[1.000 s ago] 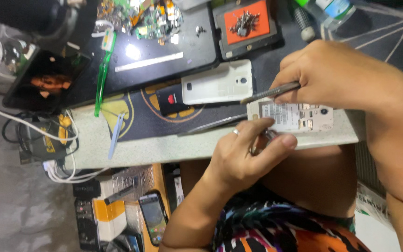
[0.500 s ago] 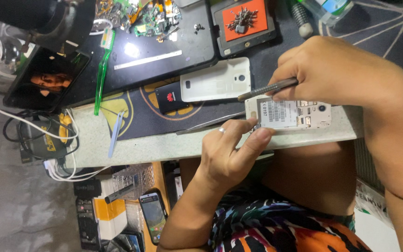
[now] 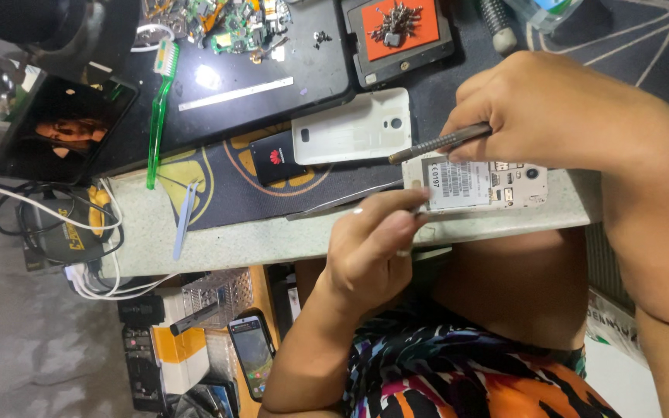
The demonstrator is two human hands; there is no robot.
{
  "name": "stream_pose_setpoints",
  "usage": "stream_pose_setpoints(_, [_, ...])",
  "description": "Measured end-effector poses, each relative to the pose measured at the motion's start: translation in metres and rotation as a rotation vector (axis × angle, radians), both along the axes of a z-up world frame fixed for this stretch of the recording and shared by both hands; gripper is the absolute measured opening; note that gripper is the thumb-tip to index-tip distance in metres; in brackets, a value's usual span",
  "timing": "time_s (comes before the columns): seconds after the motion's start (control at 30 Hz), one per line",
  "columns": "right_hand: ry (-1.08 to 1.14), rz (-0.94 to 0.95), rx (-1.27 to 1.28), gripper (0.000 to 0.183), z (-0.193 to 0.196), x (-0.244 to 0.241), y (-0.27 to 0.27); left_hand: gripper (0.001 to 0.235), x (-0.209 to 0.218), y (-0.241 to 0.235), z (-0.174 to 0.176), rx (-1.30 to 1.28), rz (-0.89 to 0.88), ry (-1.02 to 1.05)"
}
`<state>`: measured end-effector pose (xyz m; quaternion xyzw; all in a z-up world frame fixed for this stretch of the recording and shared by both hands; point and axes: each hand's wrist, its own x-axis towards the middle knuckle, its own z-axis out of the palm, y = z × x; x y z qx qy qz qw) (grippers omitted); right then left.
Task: The person disassembles a white smartphone, removes the back cover, and uses a screwdriver and tweezers to manipulate internal components. They then use a soldering iron to work on the motherboard and clean the area with a cotton swab.
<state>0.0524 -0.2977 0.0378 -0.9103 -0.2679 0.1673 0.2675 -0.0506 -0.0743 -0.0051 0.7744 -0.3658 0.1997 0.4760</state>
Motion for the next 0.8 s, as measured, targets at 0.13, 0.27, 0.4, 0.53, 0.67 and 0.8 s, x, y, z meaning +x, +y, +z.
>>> stream_pose_setpoints(0.13, [0.011, 0.017, -0.052, 0.026, 0.002, 0.001, 0.0, 0.074, 0.001, -0.002, -0.012, -0.078, 0.133, -0.11])
stream_pose_setpoints(0.27, [0.021, -0.009, -0.077, 0.027, 0.001, 0.0, -0.002, 0.079, -0.001, 0.001, -0.012, -0.109, 0.099, -0.08])
stream_pose_setpoints(0.4, [-0.006, 0.016, -0.029, 0.029, -0.001, 0.002, 0.0, 0.082, 0.002, 0.004, -0.011, -0.104, 0.08, -0.142])
stream_pose_setpoints(0.53, [-0.01, 0.035, -0.004, 0.029, -0.002, 0.002, -0.002, 0.074, 0.0, 0.006, -0.011, -0.071, 0.027, -0.12])
stream_pose_setpoints(0.67, [0.054, 0.003, -0.082, 0.029, 0.002, 0.003, 0.001, 0.07, -0.001, 0.004, -0.016, -0.128, 0.069, -0.141])
stream_pose_setpoints(0.8, [0.051, 0.011, -0.037, 0.029, 0.002, 0.001, 0.0, 0.069, -0.001, 0.001, -0.019, -0.056, 0.143, -0.235])
